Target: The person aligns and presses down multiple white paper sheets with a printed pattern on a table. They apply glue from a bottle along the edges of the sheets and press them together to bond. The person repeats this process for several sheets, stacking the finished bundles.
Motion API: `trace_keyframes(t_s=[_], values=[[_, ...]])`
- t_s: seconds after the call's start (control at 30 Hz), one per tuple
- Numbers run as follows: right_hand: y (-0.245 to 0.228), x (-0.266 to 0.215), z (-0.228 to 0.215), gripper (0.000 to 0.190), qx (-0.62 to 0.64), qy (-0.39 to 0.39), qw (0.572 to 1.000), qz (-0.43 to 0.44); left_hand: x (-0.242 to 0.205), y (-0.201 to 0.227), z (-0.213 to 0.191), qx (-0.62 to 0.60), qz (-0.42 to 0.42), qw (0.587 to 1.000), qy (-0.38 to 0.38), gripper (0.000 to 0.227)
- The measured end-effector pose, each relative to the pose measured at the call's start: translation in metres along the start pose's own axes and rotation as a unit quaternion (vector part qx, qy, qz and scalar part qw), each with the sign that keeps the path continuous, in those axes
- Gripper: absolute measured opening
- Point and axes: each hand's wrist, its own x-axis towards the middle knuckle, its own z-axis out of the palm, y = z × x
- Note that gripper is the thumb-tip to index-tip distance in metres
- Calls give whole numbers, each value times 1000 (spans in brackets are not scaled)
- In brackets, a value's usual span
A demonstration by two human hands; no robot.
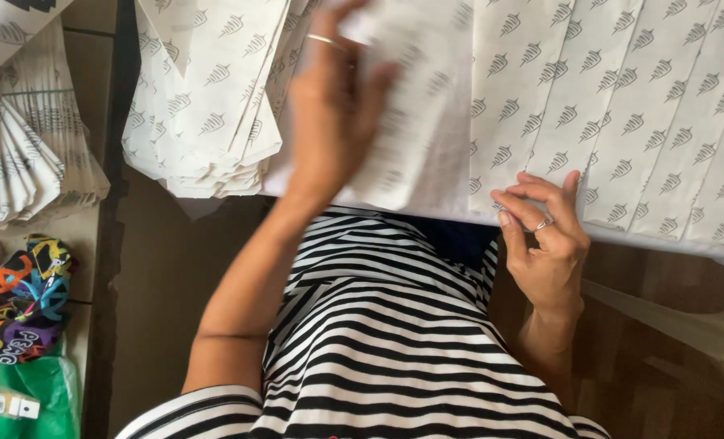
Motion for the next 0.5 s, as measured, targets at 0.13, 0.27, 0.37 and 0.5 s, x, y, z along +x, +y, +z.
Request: trace_keyframes(t_s=[0.13, 0.27, 0.37, 0.5], values=[[-4, 1, -2, 19, -11, -6, 1000, -1, -9, -20, 75, -54, 113, 992, -19, 25], [-7, 2, -1, 21, -21, -9, 1000, -15, -21, -23, 98, 171, 72, 981, -51, 38], [-12, 5, 0, 22, -25, -5, 999, -25, -29, -19, 88, 257, 106, 960, -23, 43], [-11, 7, 7, 21, 2, 28, 999, -45, -46, -32, 60, 127, 295, 947, 16, 13]])
